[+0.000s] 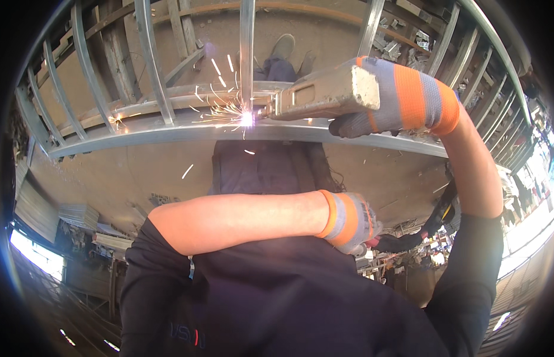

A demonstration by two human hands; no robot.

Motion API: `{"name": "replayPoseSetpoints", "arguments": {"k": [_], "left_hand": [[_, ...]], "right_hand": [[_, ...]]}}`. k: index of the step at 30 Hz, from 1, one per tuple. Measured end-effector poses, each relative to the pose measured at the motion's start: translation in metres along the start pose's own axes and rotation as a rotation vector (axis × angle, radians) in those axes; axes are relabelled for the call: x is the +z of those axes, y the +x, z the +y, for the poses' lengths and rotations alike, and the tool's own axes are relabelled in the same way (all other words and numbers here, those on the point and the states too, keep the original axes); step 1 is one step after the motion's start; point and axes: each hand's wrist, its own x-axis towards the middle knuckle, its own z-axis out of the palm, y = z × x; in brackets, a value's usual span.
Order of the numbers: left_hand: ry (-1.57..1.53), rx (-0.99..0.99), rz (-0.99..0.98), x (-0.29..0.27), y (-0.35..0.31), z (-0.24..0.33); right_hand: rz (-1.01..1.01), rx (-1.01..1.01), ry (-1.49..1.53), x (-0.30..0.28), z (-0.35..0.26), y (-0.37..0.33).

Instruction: The person welds a metal frame using a handheld welding torch, moving along the joints to secure the structure. The person repositions the frame and continues welding different sections, producing bright sparks throughout the process.

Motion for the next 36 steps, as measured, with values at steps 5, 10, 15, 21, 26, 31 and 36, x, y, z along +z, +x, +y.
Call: {"name": "replayPoseSetpoints", "arguments": {"k": [5,10,15,21,26,31,36], "left_hand": [[-0.008,-0.031,0.035,0.002,0.005,-0.003],[0.020,-0.003,0.015,0.002,0.006,0.000],[0.059,-0.008,0.001,0.002,-0.003,0.009],[0.148,-0.106,-0.106,0.010,-0.034,0.018],[0.176,-0.080,-0.013,0.025,-0.084,0.015],[0.187,-0.052,-0.046,0.047,-0.128,0.008],[0.192,-0.021,-0.061,0.064,-0.157,0.003]], "right_hand": [[0.054,-0.060,-0.067,0.002,0.003,-0.007],[0.048,0.159,0.008,0.004,0.003,-0.015],[0.052,0.251,0.147,-0.008,-0.008,-0.026],[0.135,0.151,0.096,0.006,-0.039,0.003],[0.172,0.154,0.154,0.031,-0.065,0.061],[0.193,0.234,0.257,0.057,-0.083,0.093],[0.223,0.309,0.267,0.068,-0.100,0.105]]}}
